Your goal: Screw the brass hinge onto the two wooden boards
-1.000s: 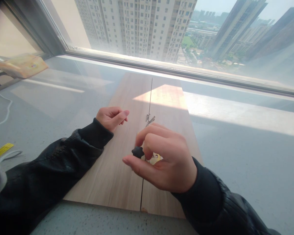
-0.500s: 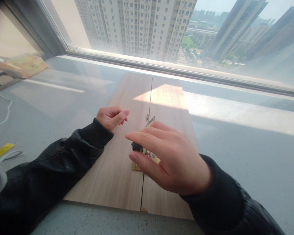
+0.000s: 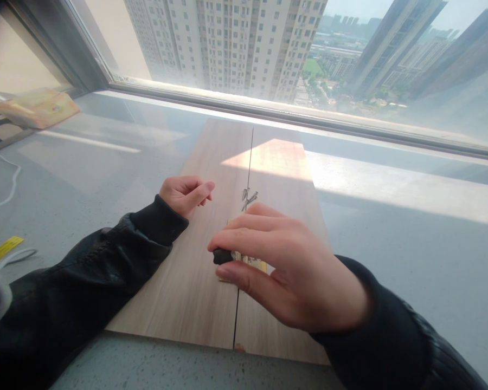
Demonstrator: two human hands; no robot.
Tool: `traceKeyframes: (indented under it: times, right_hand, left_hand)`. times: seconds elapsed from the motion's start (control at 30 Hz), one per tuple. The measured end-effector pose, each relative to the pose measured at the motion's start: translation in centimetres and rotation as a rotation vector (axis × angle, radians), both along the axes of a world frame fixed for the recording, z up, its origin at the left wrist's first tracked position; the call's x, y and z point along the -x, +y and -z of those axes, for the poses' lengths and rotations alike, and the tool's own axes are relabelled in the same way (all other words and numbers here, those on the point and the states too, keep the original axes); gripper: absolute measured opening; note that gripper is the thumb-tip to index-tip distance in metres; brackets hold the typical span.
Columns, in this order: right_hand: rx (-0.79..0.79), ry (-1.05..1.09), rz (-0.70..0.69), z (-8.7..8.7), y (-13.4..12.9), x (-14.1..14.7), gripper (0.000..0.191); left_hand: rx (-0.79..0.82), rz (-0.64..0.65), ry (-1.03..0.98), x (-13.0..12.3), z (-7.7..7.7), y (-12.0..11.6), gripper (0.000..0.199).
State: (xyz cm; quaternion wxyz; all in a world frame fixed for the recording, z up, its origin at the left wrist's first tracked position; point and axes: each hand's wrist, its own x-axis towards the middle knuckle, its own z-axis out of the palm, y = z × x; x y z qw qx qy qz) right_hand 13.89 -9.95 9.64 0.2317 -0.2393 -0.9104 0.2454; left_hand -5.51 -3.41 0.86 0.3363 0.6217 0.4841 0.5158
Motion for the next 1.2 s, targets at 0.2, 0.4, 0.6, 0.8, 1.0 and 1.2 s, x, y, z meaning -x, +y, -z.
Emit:
traceKeyframes:
  times: [0.2, 0.4, 0.6, 0.8, 1.0, 1.2]
  right_hand:
    - [-0.073, 0.090, 0.142, 0.6, 0.0, 0.3, 0.015]
    - [-0.060, 0.124, 0.284, 0.5, -0.6, 0.8, 0.008]
    - [-0.071, 0.111, 0.347, 0.6, -0.8, 1.0, 0.012]
    - [-0.099, 0.051, 0.418, 0.6, -1.1, 1.1, 0.022]
    - [-0.273, 0.032, 0.538, 1.1, -1.0, 1.1, 0.037]
    - [-0.353, 0.108, 0.476, 1.7, -0.9, 1.3, 0.042]
  left_hand:
    - [0.011, -0.002, 0.001, 0.0, 0.0, 0.0, 0.034]
    - [0.010, 0.002, -0.001, 0.0, 0.0, 0.0, 0.034]
    - [0.017, -0.004, 0.003, 0.0, -0.1, 0.0, 0.034]
    - [0.010, -0.006, 0.009, 0.0, 0.0, 0.0, 0.034]
    - [-0.003, -0.012, 0.012, -0.1, 0.0, 0.0, 0.035]
    - [0.000, -0.006, 0.015, 0.0, -0.1, 0.0, 0.034]
